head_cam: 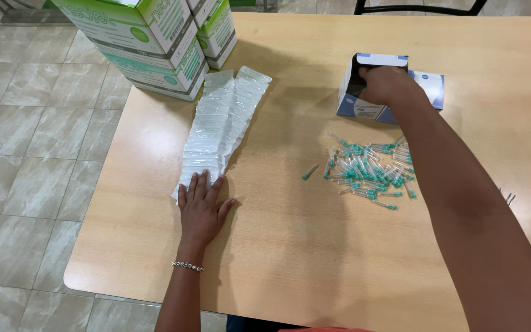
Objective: The person unpacks individually wrapped syringes from a long plastic strip, placing them on the table. They then pick up a new strip and continue the process. Medical boxes and surgical tools are visible on the table.
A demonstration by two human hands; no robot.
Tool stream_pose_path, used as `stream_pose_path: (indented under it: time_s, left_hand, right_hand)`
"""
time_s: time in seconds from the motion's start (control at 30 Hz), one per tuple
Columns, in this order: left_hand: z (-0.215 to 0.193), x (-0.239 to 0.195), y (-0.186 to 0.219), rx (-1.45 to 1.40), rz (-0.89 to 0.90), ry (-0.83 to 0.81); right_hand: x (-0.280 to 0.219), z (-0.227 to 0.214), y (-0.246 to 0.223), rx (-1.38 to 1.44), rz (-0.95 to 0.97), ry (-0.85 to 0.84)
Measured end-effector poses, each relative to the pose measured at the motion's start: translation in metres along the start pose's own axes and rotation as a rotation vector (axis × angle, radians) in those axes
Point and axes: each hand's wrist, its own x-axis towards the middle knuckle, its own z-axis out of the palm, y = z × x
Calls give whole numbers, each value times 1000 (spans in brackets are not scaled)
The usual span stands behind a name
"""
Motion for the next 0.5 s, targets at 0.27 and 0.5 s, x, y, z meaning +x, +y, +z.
stream_pose_path:
  time_s: [0.27, 0.5]
  left_hand:
    - [5, -2, -4, -18, 107, 127]
    - [4, -2, -3, -17, 116, 138]
  right_hand:
    - [20, 15, 0, -147, -15, 152]
    - [4, -19, 2, -407, -152, 529]
